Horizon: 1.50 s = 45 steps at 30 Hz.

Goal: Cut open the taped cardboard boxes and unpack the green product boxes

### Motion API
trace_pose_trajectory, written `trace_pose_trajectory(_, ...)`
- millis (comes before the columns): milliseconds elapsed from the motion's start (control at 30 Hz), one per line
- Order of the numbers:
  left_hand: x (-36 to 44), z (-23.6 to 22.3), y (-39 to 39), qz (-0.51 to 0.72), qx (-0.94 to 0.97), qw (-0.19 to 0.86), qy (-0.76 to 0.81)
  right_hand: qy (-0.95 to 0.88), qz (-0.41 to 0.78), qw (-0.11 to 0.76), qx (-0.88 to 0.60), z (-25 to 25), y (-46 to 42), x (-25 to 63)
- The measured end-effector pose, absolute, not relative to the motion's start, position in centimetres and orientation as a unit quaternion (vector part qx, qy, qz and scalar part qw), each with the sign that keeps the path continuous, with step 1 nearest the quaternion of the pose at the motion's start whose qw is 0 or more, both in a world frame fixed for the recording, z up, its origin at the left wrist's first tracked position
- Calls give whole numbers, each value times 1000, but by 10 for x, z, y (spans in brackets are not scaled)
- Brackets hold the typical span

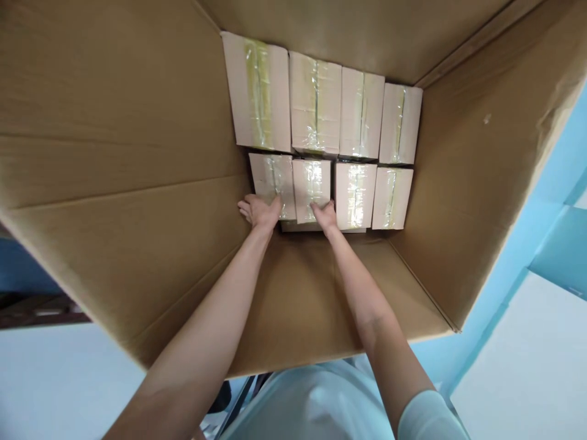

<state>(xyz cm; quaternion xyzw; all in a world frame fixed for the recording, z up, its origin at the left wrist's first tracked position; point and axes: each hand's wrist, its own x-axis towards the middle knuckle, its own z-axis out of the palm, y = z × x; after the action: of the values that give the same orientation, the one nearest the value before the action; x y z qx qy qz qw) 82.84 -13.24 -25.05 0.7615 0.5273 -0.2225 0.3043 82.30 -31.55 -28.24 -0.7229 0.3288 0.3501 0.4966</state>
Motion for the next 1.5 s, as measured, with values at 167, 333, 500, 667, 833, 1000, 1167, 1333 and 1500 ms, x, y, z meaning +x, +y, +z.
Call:
trace_pose_trajectory(167,824,-254,-104,-241,674,468,518,368,365,541,-662,-262,-315,832)
trace_pose_trajectory(333,810,-232,-97,-238,693,452,509,382,393,553,-627,-225,-314,835)
trace_pose_trajectory(500,795,-174,-107,-231,689,468,503,357,428,544,-627,-160,-332,842)
trace_pose_trajectory(667,788,-93,-123,-178,731,472,460,334,420,558,-633,-77,-362,845)
trace_pose_trajectory(833,770,2,-149,-98,793,465,382,307,365,613,-630,12,-391,826)
trace_pose_trajectory(1000,733,82,-164,-29,773,500,389,229,295,663,-649,101,-400,798)
trace_pose_trajectory(1167,693,133,-149,74,763,517,382,164,272,693,-647,168,-388,777)
trace_pose_trajectory(1333,631,179,-126,181,748,495,402,87,292,684,-663,220,-352,748)
trace_pose_trajectory(1500,516,214,-101,267,704,454,477,-76,371,633,-675,251,-283,688)
